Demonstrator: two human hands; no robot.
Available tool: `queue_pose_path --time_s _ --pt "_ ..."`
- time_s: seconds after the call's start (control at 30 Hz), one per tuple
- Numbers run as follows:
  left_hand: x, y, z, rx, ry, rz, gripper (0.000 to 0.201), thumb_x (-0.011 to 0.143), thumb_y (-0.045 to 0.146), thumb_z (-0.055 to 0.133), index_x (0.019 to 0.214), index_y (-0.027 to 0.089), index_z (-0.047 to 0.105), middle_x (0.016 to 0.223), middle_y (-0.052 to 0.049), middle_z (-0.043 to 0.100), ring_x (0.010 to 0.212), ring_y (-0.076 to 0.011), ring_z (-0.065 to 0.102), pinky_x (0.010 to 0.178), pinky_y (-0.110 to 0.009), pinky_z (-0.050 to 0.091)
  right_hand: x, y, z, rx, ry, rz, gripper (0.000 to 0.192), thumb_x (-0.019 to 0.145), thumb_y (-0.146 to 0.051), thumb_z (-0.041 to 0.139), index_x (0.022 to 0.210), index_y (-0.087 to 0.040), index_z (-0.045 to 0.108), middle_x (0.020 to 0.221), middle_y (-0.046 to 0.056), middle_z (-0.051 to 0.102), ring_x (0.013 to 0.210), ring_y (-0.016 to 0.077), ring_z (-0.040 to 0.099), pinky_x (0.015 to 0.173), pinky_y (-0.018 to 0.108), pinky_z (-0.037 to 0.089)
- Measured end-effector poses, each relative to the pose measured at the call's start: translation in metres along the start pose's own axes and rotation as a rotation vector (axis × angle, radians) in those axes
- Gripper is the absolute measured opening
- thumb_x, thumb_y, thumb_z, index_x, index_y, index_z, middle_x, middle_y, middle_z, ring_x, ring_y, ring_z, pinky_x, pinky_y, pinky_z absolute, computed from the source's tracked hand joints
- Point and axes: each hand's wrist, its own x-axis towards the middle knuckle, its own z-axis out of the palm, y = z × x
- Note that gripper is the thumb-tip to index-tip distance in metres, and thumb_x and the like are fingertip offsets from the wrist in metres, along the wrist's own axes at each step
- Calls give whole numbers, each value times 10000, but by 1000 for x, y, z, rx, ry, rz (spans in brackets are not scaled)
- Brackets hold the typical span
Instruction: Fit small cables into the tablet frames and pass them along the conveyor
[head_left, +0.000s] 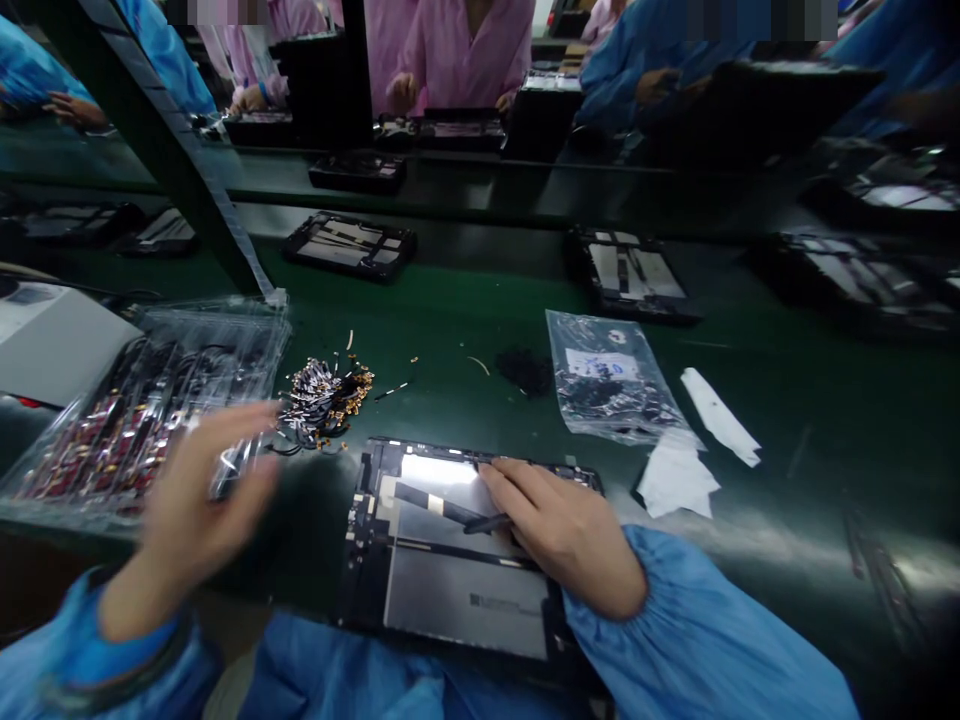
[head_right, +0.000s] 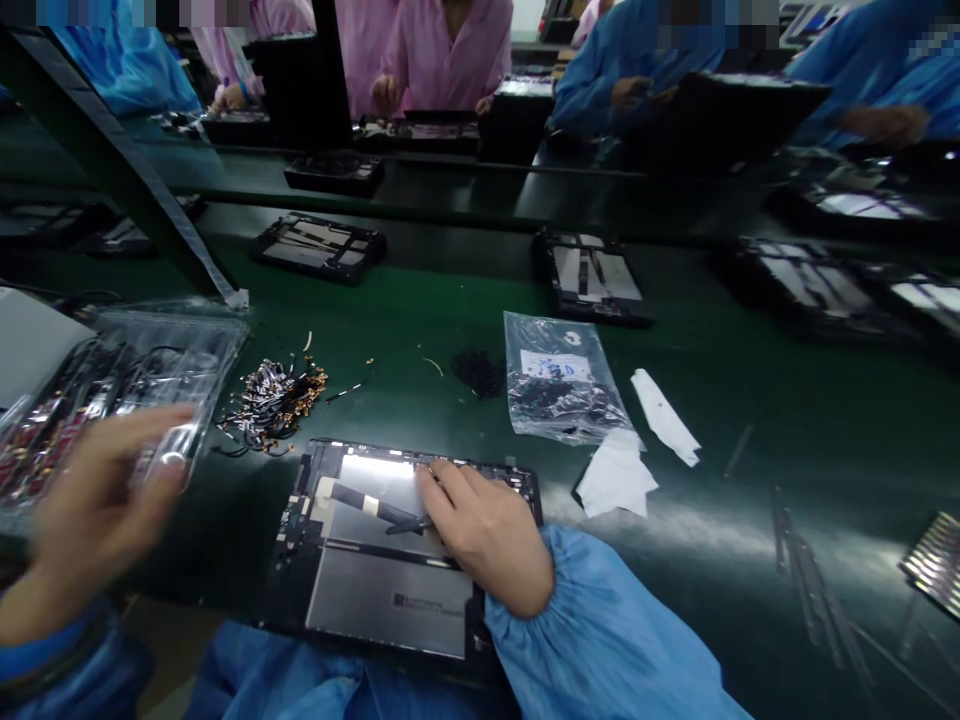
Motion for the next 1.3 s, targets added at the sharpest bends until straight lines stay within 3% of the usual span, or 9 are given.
queue_pose_path --time_s 0.13,0.27,0.43,0.63,0.77,1.3 --pt "28 41 60 -92 -500 381 321 908 169 459 1223 178 517 1358 -105 521 1255 -207 479 1030 -378 433 0 1 1 6 24 -2 346 910 -64 333 1022 -76 660 975 136 681 742 184 616 637 289 487" --pt "38 57 97 -38 -634 497 326 908 133 409 1210 161 530 1320 -111 561 1269 -236 472 1087 -463 344 3 0 0 -5 52 -1 352 917 -60 321 1002 -74 662 926 128 686 714 170 607 651 282 478" --pt "38 55 102 -44 -603 485 337 907 108 377 1202 158 532 1287 -114 581 1224 -228 507 1043 -450 384 -1 -2 -8 1 33 18 270 905 -77 404 1028 -47 643 884 137 676 712 186 612 648 287 457" --pt "37 53 102 18 -605 553 407 859 61 407 1248 143 496 1303 -106 563 1210 -249 493 988 -427 416 -24 1 -19 -3 -21 66 381 931 -47 273 1080 -98 620 960 120 676 750 182 616 616 282 466" --pt "36 53 104 97 -601 587 406 872 61 392 1254 150 499 1316 -104 557 1216 -261 480 967 -425 407 -33 2 -16 -18 26 95 345 926 -42 320 1097 -97 615 986 126 670 794 201 625 619 295 475" --pt "34 51 105 181 -554 651 381 893 81 399 1254 142 505 1341 -75 539 1221 -249 461 922 -387 420 -32 2 -12 -18 29 128 330 936 -59 325 1089 -95 616 981 129 672 797 194 621 633 291 476"
